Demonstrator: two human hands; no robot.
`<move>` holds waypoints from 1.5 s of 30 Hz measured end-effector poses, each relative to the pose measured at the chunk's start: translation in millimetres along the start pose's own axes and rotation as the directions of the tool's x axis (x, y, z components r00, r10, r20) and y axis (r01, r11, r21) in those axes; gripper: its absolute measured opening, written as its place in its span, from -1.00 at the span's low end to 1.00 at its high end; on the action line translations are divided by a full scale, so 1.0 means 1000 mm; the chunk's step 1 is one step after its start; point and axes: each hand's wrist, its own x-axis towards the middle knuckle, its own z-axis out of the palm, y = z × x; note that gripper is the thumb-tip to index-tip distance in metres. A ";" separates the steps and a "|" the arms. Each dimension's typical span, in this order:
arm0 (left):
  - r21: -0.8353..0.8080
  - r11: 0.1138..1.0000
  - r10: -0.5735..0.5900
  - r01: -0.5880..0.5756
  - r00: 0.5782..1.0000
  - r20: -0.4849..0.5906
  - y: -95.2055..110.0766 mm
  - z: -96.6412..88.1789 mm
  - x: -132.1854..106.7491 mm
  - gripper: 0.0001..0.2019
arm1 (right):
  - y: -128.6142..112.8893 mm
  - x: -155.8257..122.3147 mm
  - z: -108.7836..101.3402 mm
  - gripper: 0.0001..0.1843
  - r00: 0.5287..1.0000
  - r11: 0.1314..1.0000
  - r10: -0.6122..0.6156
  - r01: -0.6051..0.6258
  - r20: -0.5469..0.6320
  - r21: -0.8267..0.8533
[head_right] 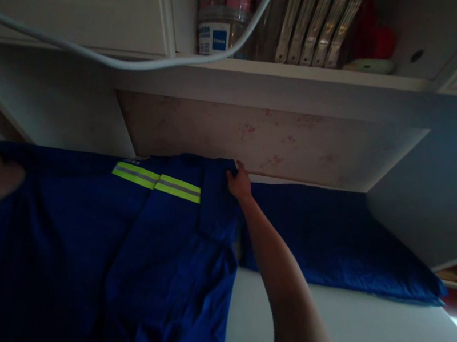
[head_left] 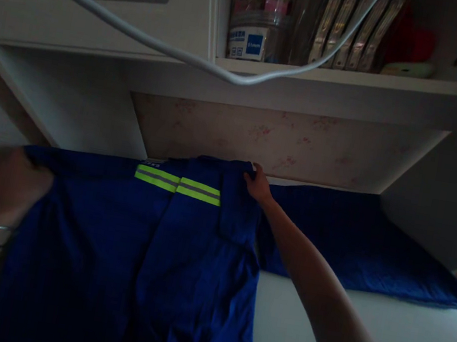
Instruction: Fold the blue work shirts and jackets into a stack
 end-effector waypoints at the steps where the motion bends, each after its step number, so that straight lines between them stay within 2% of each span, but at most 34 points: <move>1: 0.039 0.999 0.004 -0.003 1.000 -0.029 0.008 0.007 -0.004 -0.47 | -0.002 -0.003 0.009 -0.30 0.997 0.996 0.074 -0.074 -0.010 -0.048; 3: 0.105 0.989 0.119 -0.107 0.986 -0.115 0.030 0.022 -0.034 -0.43 | 0.000 -0.023 0.029 -0.24 0.991 0.981 0.132 -0.131 0.002 -0.142; 4: 0.110 0.968 0.238 -0.224 0.960 -0.147 0.042 0.032 -0.058 -0.46 | 0.003 -0.039 0.040 -0.23 0.994 0.978 0.096 -0.083 0.059 -0.191; 5: 0.079 0.935 0.353 -0.346 0.931 -0.094 0.055 0.044 -0.085 -0.50 | 0.008 -0.057 0.051 -0.21 0.988 0.970 0.029 0.009 0.153 -0.242; 6: 0.002 0.899 0.438 -0.438 0.899 -0.005 0.067 0.057 -0.113 -0.55 | 0.014 -0.076 0.061 -0.17 0.956 0.949 -0.040 0.127 0.291 -0.288; 7: -0.110 0.867 0.495 -0.487 0.866 0.065 0.080 0.071 -0.141 -0.57 | 0.020 -0.095 0.070 -0.13 0.900 0.918 -0.092 0.243 0.425 -0.314; 8: -0.218 0.815 0.571 -0.537 0.808 0.146 0.091 0.086 -0.167 -0.57 | 0.026 -0.111 0.078 -0.11 0.841 0.886 -0.123 0.332 0.527 -0.323; 9: -0.281 0.784 0.615 -0.554 0.754 0.231 0.100 0.100 -0.189 -0.56 | 0.032 -0.124 0.083 -0.16 0.800 0.862 -0.138 0.388 0.584 -0.327; 10: -0.330 0.764 0.642 -0.555 0.708 0.295 0.108 0.113 -0.206 -0.54 | 0.037 -0.133 0.086 -0.26 0.786 0.848 -0.144 0.411 0.602 -0.334; 11: -0.352 0.757 0.652 -0.551 0.674 0.347 0.113 0.125 -0.219 -0.53 | 0.043 -0.139 0.085 -0.39 0.792 0.845 -0.143 0.410 0.594 -0.343; 13: -0.358 0.769 0.639 -0.530 0.651 0.409 0.118 0.143 -0.234 -0.50 | 0.055 -0.137 0.072 -0.54 0.822 0.849 -0.125 0.379 0.556 -0.369; 15: -0.354 0.784 0.621 -0.510 0.645 0.446 0.116 0.156 -0.238 -0.48 | 0.074 -0.125 0.045 -0.48 0.875 0.870 -0.070 0.288 0.480 -0.400; 17: -0.343 0.799 0.601 -0.495 0.641 0.477 0.112 0.165 -0.238 -0.45 | 0.100 -0.109 0.007 -0.44 0.956 0.906 0.076 0.053 0.284 -0.420; 18: -0.337 0.804 0.594 -0.490 0.641 0.486 0.110 0.168 -0.239 -0.44 | 0.115 -0.101 -0.014 -0.43 0.972 0.907 0.171 -0.091 0.162 -0.412; 20: -0.328 0.814 0.580 -0.480 0.647 0.495 0.107 0.172 -0.240 -0.42 | 0.146 -0.086 -0.052 -0.41 0.942 0.868 0.333 -0.321 -0.036 -0.379; 21: -0.324 0.819 0.573 -0.474 0.650 0.499 0.107 0.174 -0.240 -0.42 | 0.160 -0.079 -0.067 -0.41 0.925 0.847 0.371 -0.374 -0.084 -0.378; 23: -0.314 0.830 0.557 -0.461 0.653 0.513 0.108 0.176 -0.242 -0.42 | 0.180 -0.061 -0.084 -0.43 0.918 0.836 0.382 -0.391 -0.102 -0.385; 24: -0.308 0.832 0.553 -0.460 0.654 0.517 0.109 0.176 -0.242 -0.43 | 0.186 -0.050 -0.085 -0.45 0.923 0.842 0.373 -0.378 -0.089 -0.385; 26: -0.301 0.830 0.556 -0.470 0.656 0.511 0.110 0.176 -0.241 -0.44 | 0.190 -0.026 -0.074 -0.48 0.938 0.861 0.344 -0.331 -0.036 -0.387; 29: -0.290 0.821 0.568 -0.491 0.662 0.489 0.111 0.176 -0.239 -0.47 | 0.183 0.013 -0.035 -0.35 0.946 0.874 0.321 -0.281 0.037 -0.396; 31: -0.280 0.806 0.586 -0.521 0.642 0.494 0.110 0.177 -0.237 -0.51 | 0.177 0.033 -0.005 -0.24 0.940 0.871 0.333 -0.275 0.077 -0.407; 33: -0.260 0.794 0.595 -0.549 0.615 0.518 0.109 0.179 -0.234 -0.54 | 0.172 0.044 0.020 -0.22 0.934 0.861 0.347 -0.278 0.092 -0.427; 36: -0.255 0.776 0.612 -0.577 0.593 0.524 0.108 0.184 -0.230 -0.54 | 0.171 0.043 0.045 -0.43 0.946 0.850 0.322 -0.267 0.047 -0.454; 39: -0.271 0.779 0.617 -0.566 0.613 0.493 0.110 0.188 -0.224 -0.54 | 0.175 0.035 0.053 -0.62 0.961 0.862 0.276 -0.246 0.003 -0.444; 42: -0.262 0.817 0.569 -0.513 0.650 0.503 0.115 0.190 -0.218 -0.50 | 0.177 0.030 0.050 -0.65 0.968 0.881 0.251 -0.236 -0.017 -0.409; 45: -0.277 0.839 0.540 -0.468 0.654 0.530 0.120 0.188 -0.213 -0.46 | 0.174 0.026 0.035 -0.62 0.971 0.905 0.224 -0.239 -0.082 -0.351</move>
